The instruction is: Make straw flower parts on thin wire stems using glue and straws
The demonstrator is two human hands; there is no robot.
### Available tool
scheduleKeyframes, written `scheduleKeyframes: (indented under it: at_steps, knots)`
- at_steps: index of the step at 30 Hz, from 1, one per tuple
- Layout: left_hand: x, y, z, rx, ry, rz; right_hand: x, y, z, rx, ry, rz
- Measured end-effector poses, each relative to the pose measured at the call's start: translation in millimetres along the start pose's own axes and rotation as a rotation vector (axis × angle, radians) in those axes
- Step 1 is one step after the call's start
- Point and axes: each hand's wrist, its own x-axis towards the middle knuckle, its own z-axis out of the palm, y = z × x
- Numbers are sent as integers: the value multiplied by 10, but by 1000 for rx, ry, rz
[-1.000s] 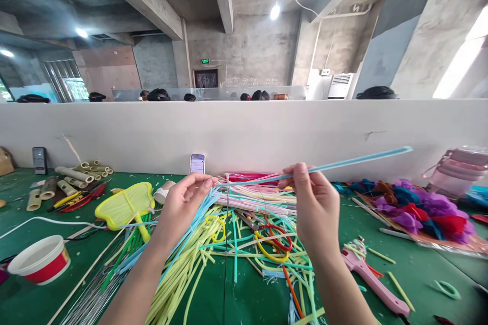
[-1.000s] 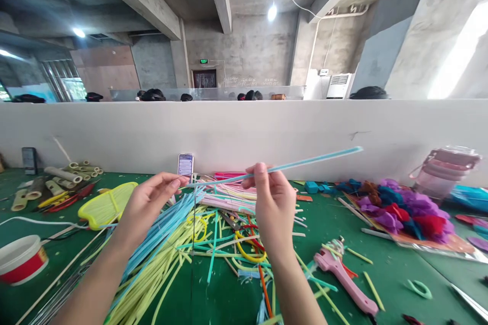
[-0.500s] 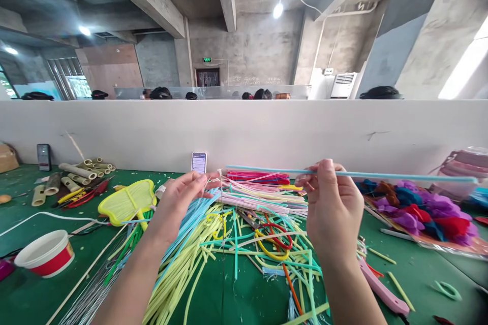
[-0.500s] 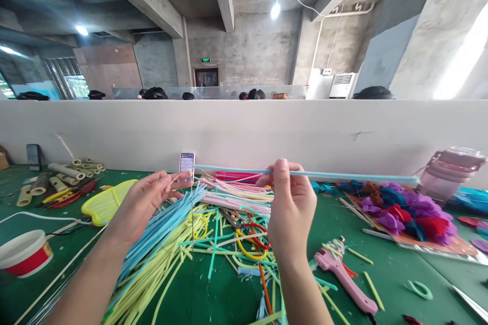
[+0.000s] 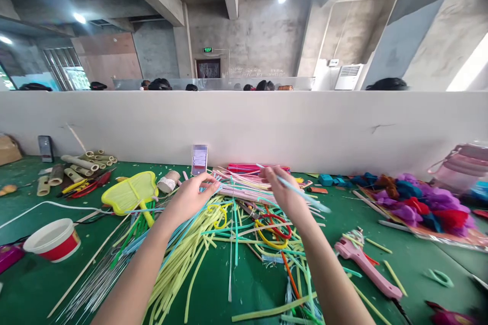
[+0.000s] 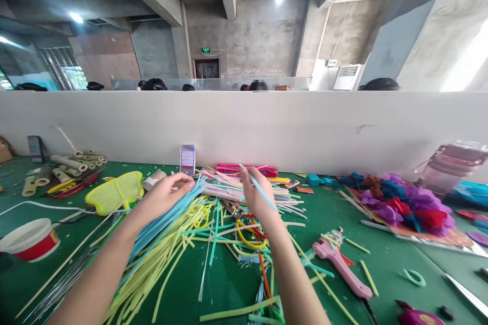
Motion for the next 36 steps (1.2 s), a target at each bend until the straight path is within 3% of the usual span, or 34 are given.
scheduleKeyframes:
  at_steps: [5,10,13,16,20,24,29,33,36]
  knots:
    - [66,-152,51,106,-72,-23,-18,339,412,-249,-122,78]
    - [97,-197,121,141,-93,-44,-253,390,964,-318,-242,57]
    - [113,-213,116,132,-74,-33,-339,377,1137,-330,-253,61]
    - [136,-238,97,104,-32,-11,-342,271,1119,-317,-211,45]
    - [159,-228,97,46,34,24,-376,-74,975,-294,-178,-44]
    - [136,-141,90,56,195,78,-532,-421,914,-304,-209,-146]
    - [42,-14,91,325,436,212,-673,-573,904,-367,-233,-211]
    - [-103,201,169,631,711,310,-697,-607,867,-411,-203,-217]
    - [-216,343,221,711,806,393,-694,-641,830,-420,-187,-214]
